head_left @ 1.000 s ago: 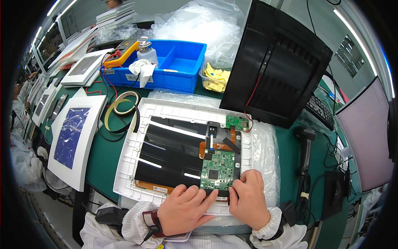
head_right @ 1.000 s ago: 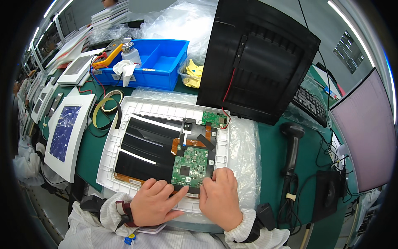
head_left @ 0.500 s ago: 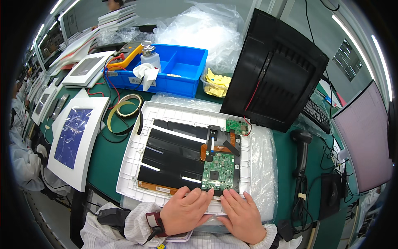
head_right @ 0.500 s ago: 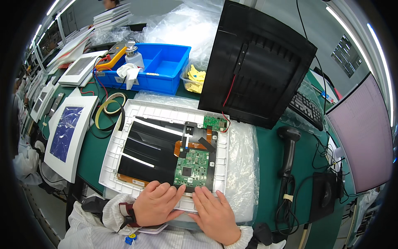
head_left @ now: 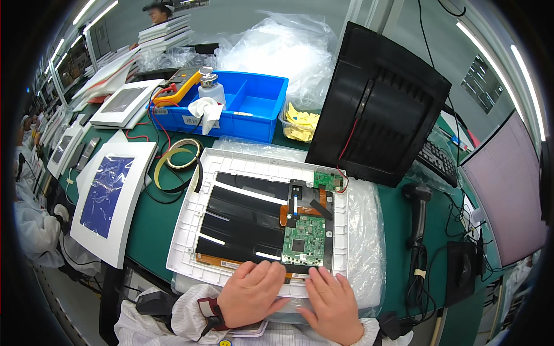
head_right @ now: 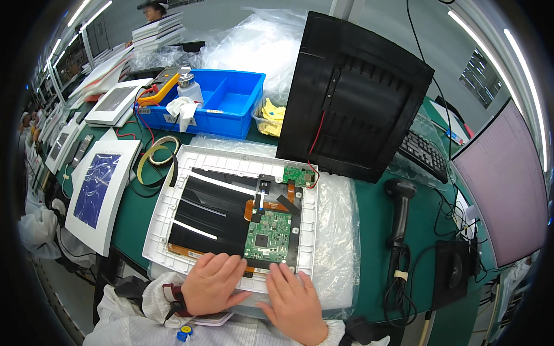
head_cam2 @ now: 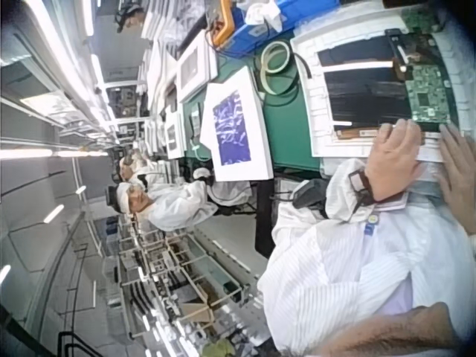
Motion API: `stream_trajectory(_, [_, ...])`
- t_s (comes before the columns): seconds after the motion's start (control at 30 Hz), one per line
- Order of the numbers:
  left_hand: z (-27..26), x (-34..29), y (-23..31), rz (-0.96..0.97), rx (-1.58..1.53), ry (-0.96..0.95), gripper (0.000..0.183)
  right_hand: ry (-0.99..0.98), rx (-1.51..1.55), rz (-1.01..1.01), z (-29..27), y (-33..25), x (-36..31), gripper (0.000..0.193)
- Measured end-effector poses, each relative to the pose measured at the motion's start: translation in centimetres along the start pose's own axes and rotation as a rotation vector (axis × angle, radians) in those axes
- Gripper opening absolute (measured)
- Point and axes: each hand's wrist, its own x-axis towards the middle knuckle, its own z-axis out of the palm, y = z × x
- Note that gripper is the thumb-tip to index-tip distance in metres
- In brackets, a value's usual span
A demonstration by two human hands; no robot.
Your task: Assembling the internal components and connecting ribbon cables of an electronic tablet or screen device.
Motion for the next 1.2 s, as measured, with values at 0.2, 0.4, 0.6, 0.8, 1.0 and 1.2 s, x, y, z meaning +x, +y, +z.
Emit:
stream_trajectory(0.2, [0.9, 0.3, 0.5, 0.142, -0.126, 0.006, 0.048, 0.033, 0.024, -0.010, 1.1, -0.9, 0.7, 0.053])
stream_trajectory(0.4, [1.2, 0.0, 0.2, 0.137, -0.106, -0.022, 0.050, -0.001, 0.002, 0.040, 1.3, -0.7, 0.6, 0.054])
stream_trajectory(0.6, [0.6, -0.4, 0.2, 0.117, -0.051, -0.045, 0.045, 0.134, 0.128, 0.055, 1.0, -0.3, -0.3, 0.059])
stream_trajectory(0.8, [0.7, -0.3, 0.3, 0.094, -0.106, 0.003, 0.044, 0.121, 0.111, 0.016, 0.7, -0.7, -0.2, 0.060])
stream_trajectory(1.0, [1.1, -0.1, 0.7, 0.158, -0.149, -0.012, 0.046, 0.147, 0.154, -0.049, 1.5, -1.3, 0.0, 0.052])
stream_trajectory(1.2, [1.2, 0.1, 0.5, 0.149, -0.187, -0.017, 0.046, 0.105, 0.096, 0.007, 1.8, -0.8, -0.5, 0.052])
